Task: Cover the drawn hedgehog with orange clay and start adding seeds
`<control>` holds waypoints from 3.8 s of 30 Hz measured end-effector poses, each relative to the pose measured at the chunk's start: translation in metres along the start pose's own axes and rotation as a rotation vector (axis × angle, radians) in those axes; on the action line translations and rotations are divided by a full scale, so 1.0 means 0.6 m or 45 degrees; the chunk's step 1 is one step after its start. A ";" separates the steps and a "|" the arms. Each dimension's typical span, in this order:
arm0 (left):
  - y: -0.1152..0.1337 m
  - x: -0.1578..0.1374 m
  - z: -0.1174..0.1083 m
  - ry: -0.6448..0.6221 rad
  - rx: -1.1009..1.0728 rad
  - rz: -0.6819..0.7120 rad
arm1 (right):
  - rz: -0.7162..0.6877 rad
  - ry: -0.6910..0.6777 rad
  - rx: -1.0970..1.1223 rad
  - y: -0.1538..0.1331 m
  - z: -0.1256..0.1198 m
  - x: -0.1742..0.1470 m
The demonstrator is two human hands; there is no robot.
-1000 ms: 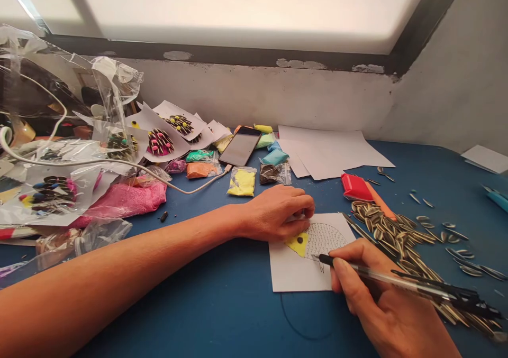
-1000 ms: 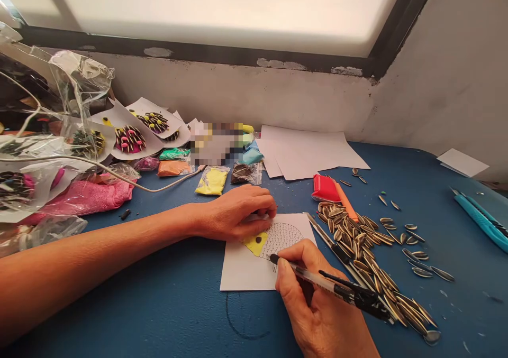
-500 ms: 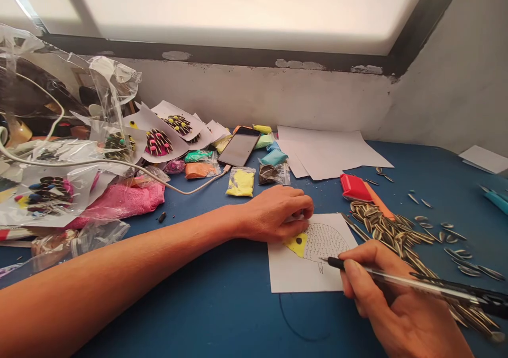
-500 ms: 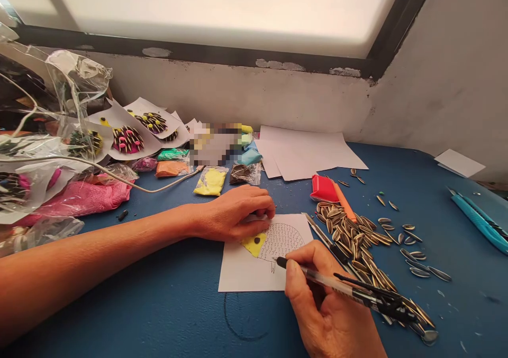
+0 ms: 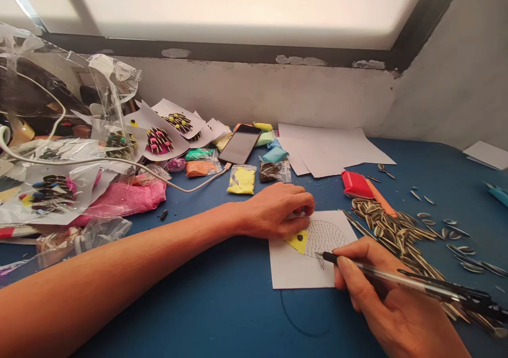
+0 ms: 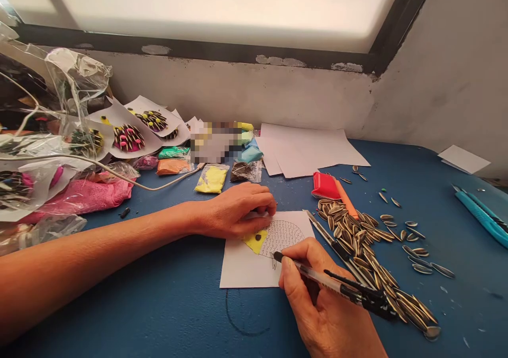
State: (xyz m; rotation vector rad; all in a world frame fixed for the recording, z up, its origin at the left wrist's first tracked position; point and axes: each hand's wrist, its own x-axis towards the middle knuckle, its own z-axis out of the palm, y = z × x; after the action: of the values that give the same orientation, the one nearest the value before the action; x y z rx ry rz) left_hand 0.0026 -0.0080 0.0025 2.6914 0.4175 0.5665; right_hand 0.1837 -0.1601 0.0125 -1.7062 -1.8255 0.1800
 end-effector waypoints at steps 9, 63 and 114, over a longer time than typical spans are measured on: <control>0.002 0.001 0.001 -0.007 0.002 -0.012 | -0.177 -0.086 0.085 -0.005 -0.006 0.011; 0.000 0.001 0.002 0.018 -0.042 -0.008 | -0.141 -0.114 0.131 0.010 -0.017 0.006; 0.003 -0.002 0.001 0.005 -0.043 -0.011 | 0.094 0.090 -0.052 0.023 -0.010 -0.016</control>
State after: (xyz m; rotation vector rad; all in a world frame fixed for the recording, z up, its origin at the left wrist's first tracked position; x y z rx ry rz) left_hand 0.0023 -0.0099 0.0023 2.6554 0.4166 0.5715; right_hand 0.1987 -0.1688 0.0072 -1.7869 -1.7278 0.1119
